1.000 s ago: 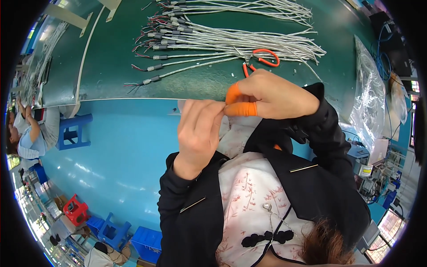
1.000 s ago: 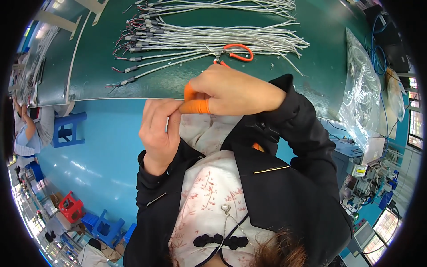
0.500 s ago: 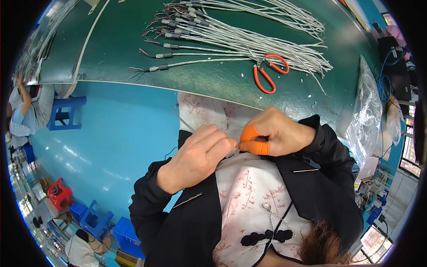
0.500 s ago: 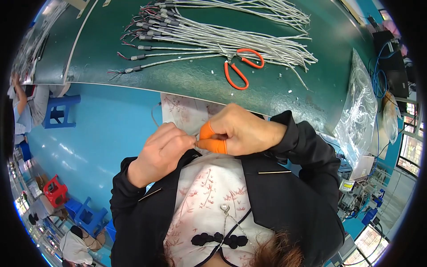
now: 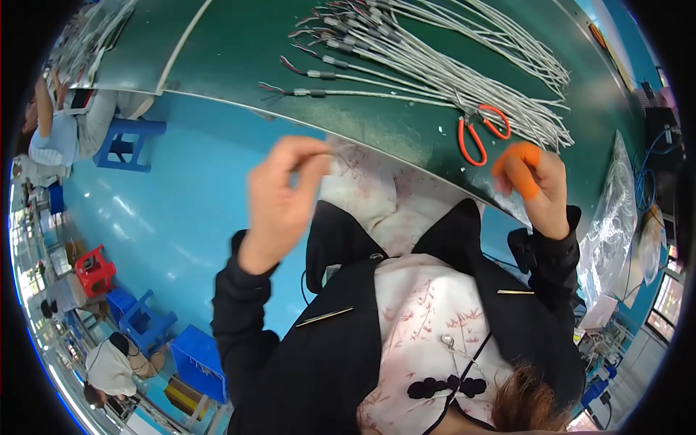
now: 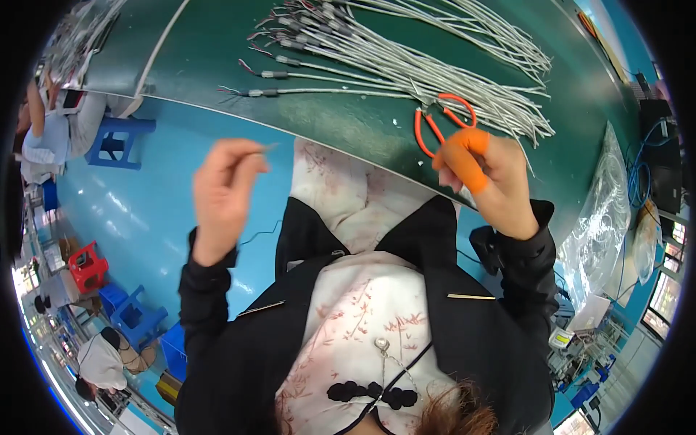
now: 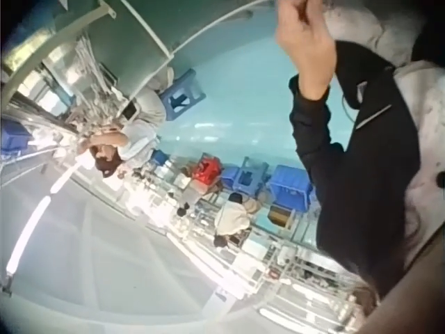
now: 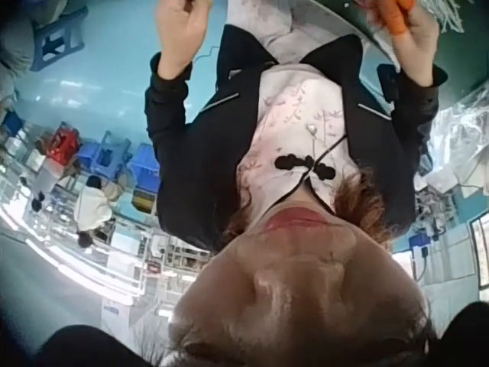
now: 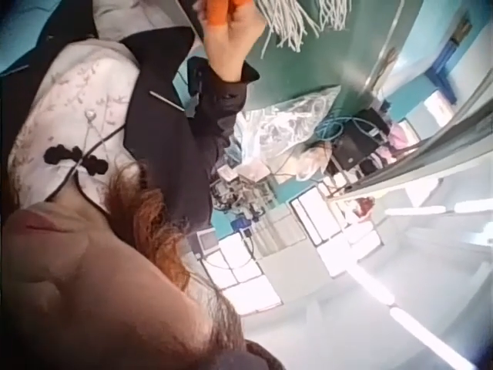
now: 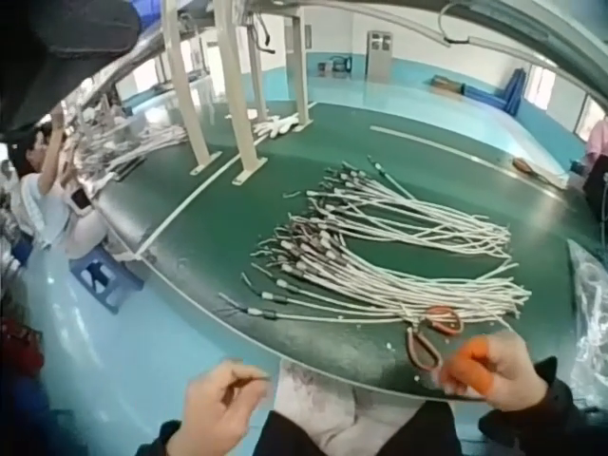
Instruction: The person picks up a cable, uses shears to trim the end, and then peels back the outer casing by hand. This process is repeated with a second cable.
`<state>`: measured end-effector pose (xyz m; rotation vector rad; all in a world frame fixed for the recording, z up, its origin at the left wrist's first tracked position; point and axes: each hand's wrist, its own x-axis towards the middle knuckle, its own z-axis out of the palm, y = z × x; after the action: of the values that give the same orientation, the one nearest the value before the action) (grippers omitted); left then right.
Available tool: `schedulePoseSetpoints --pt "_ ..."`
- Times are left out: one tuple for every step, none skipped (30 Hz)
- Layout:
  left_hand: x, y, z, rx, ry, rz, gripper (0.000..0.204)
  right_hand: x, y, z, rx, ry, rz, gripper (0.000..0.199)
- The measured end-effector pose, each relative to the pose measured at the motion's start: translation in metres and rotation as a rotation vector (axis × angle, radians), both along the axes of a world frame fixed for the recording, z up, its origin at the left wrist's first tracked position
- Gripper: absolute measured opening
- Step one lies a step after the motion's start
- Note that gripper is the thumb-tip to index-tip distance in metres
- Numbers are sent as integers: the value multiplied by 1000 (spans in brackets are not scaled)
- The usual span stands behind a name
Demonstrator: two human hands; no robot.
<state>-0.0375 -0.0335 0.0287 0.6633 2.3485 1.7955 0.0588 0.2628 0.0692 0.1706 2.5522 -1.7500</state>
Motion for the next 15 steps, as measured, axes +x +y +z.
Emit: schedulePoseSetpoints --pt "4 7 -9 129 -98 -28 9 -11 -4 -1 138 85 8 19" --pt "5 15 -12 132 -90 -30 9 -22 -4 -6 142 93 6 19" --pt "8 21 -12 207 -204 -24 9 -33 -4 -13 307 196 7 18" --pt "11 27 -12 281 -319 -19 10 -44 -4 -21 473 298 8 17" --pt "10 31 -13 354 -432 -17 10 -51 -8 -24 640 401 5 17" --pt "10 35 -16 356 -424 -24 10 -53 -12 -23 644 409 -2 17" --pt "10 38 -19 452 -494 -33 11 -53 -16 -22 579 358 -70 16" --pt "10 39 -21 547 -558 -33 12 -53 -22 -21 505 313 -129 16" --pt "10 40 -20 641 -622 -31 13 -55 -29 -20 429 267 -185 17" --pt "10 43 -19 637 -615 -36 13 -52 -38 -22 426 274 -190 17" --pt "11 45 -18 694 -655 -17 13 -49 -49 -25 76 182 -120 19" --pt "11 47 -16 749 -696 2 13 -48 -60 -28 -274 88 -45 22" --pt "9 51 -14 803 -739 8 13 -48 -69 -30 -275 100 -58 22" --pt "7 54 -12 796 -736 -8 13 -50 -77 -31 -372 27 3 23" --pt "7 54 -12 806 -730 -8 13 -51 -84 -33 -475 -51 75 24"
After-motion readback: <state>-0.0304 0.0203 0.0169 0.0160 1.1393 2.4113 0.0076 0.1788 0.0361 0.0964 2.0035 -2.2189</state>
